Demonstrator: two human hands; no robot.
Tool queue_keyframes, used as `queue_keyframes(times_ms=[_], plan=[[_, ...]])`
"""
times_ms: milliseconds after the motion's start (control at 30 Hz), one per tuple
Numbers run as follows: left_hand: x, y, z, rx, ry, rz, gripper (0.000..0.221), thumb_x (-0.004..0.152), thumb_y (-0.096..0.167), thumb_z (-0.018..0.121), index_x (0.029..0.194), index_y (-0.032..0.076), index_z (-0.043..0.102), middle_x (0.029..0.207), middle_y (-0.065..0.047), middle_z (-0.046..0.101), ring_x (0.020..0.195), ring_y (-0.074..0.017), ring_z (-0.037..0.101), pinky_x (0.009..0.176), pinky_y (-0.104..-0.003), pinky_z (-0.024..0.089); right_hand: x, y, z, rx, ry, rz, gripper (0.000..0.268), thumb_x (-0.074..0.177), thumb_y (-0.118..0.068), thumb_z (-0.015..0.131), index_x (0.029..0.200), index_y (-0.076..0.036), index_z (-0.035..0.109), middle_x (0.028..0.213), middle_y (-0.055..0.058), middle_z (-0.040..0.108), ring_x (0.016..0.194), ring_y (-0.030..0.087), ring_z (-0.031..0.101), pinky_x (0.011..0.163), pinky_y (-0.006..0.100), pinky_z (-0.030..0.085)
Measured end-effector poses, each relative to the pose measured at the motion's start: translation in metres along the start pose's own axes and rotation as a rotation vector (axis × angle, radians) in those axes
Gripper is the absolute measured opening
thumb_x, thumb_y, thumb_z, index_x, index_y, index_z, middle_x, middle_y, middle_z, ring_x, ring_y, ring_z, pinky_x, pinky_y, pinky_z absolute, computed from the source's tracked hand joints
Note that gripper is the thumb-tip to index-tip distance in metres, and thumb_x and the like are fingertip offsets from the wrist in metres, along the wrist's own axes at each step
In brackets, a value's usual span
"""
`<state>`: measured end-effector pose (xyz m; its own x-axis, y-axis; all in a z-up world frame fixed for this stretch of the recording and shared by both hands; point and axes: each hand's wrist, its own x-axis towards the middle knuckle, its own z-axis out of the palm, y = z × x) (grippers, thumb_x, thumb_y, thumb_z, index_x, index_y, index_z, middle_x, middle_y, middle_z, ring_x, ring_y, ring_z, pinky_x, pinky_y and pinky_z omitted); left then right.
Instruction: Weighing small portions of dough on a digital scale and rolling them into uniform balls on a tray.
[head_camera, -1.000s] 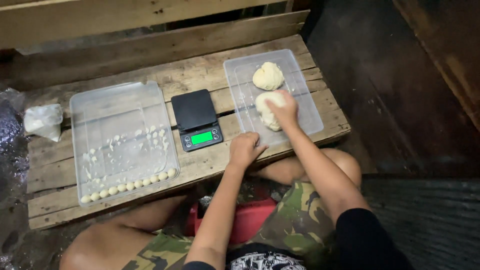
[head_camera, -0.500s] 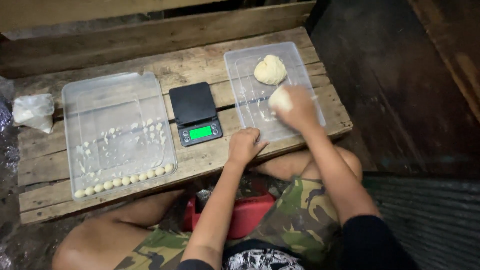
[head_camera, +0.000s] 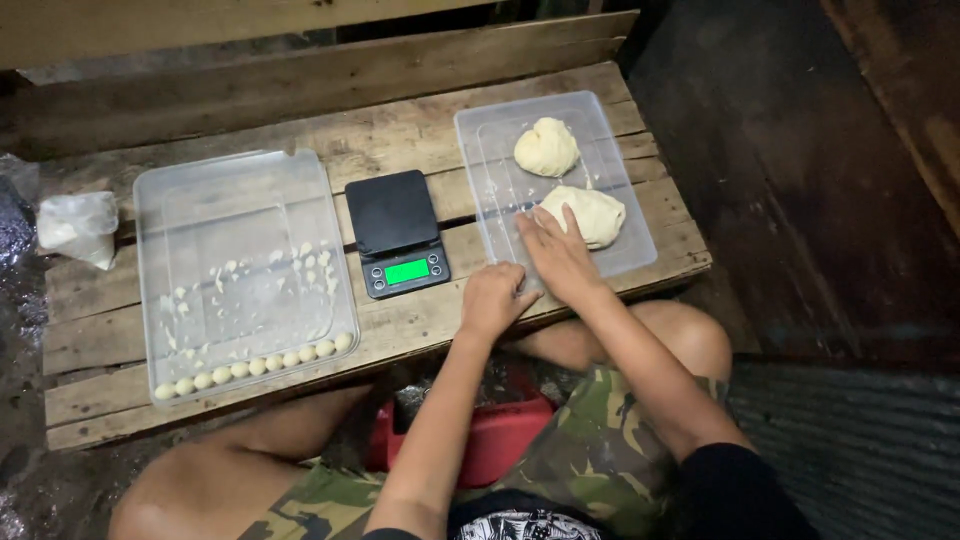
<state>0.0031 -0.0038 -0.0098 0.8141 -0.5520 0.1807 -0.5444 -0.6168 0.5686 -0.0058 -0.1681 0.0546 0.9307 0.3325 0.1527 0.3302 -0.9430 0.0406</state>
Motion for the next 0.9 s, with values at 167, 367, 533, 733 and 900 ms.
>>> queue_keyframes(times_ms=[167, 367, 533, 733, 900], plan=[[-0.002, 0.002, -0.002, -0.031, 0.016, 0.011, 0.035, 0.077, 0.046, 0.079, 0.076, 0.018, 0.058, 0.072, -0.007, 0.06, 0.077, -0.0329, 0.069, 0.068, -0.045, 0.054, -0.006, 0.01, 0.013, 0.03, -0.096, 0.028, 0.054, 0.094, -0.003, 0.051, 0.148, -0.006, 0.046, 0.134, 0.013, 0.068, 0.147, 0.025, 0.044, 0.124, 0.061, 0.017], [-0.001, 0.005, -0.009, -0.035, 0.023, 0.003, 0.038, 0.077, 0.048, 0.079, 0.075, 0.016, 0.058, 0.071, -0.008, 0.061, 0.077, -0.0339, 0.069, 0.067, -0.046, 0.054, -0.019, 0.027, 0.012, 0.119, 0.036, -0.079, 0.057, 0.075, 0.001, 0.069, 0.131, -0.006, 0.059, 0.119, 0.01, 0.073, 0.13, 0.026, 0.06, 0.125, 0.058, 0.022], [0.0, 0.006, -0.011, -0.006, 0.007, -0.007, 0.038, 0.079, 0.05, 0.077, 0.076, 0.018, 0.058, 0.072, -0.007, 0.061, 0.078, -0.0322, 0.069, 0.068, -0.045, 0.054, -0.021, 0.049, 0.017, 0.31, 0.251, 0.04, 0.053, 0.072, -0.005, 0.066, 0.125, -0.006, 0.061, 0.113, 0.01, 0.069, 0.12, 0.03, 0.061, 0.119, 0.056, 0.028], [-0.002, 0.007, -0.011, -0.008, -0.003, -0.002, 0.038, 0.079, 0.051, 0.077, 0.075, 0.017, 0.059, 0.072, -0.007, 0.061, 0.078, -0.0329, 0.069, 0.067, -0.046, 0.054, -0.034, 0.042, -0.026, 0.125, 0.289, 0.239, 0.064, 0.081, -0.009, 0.062, 0.144, -0.002, 0.052, 0.131, 0.014, 0.067, 0.131, 0.035, 0.055, 0.118, 0.062, 0.026], [-0.005, 0.007, -0.012, -0.014, 0.001, -0.001, 0.039, 0.079, 0.051, 0.077, 0.076, 0.017, 0.059, 0.071, -0.007, 0.061, 0.078, -0.0328, 0.069, 0.067, -0.045, 0.054, -0.033, 0.054, -0.025, 0.222, 0.162, 0.247, 0.029, 0.101, -0.018, 0.059, 0.123, -0.001, 0.067, 0.129, 0.02, 0.069, 0.124, 0.036, 0.063, 0.12, 0.066, 0.019]])
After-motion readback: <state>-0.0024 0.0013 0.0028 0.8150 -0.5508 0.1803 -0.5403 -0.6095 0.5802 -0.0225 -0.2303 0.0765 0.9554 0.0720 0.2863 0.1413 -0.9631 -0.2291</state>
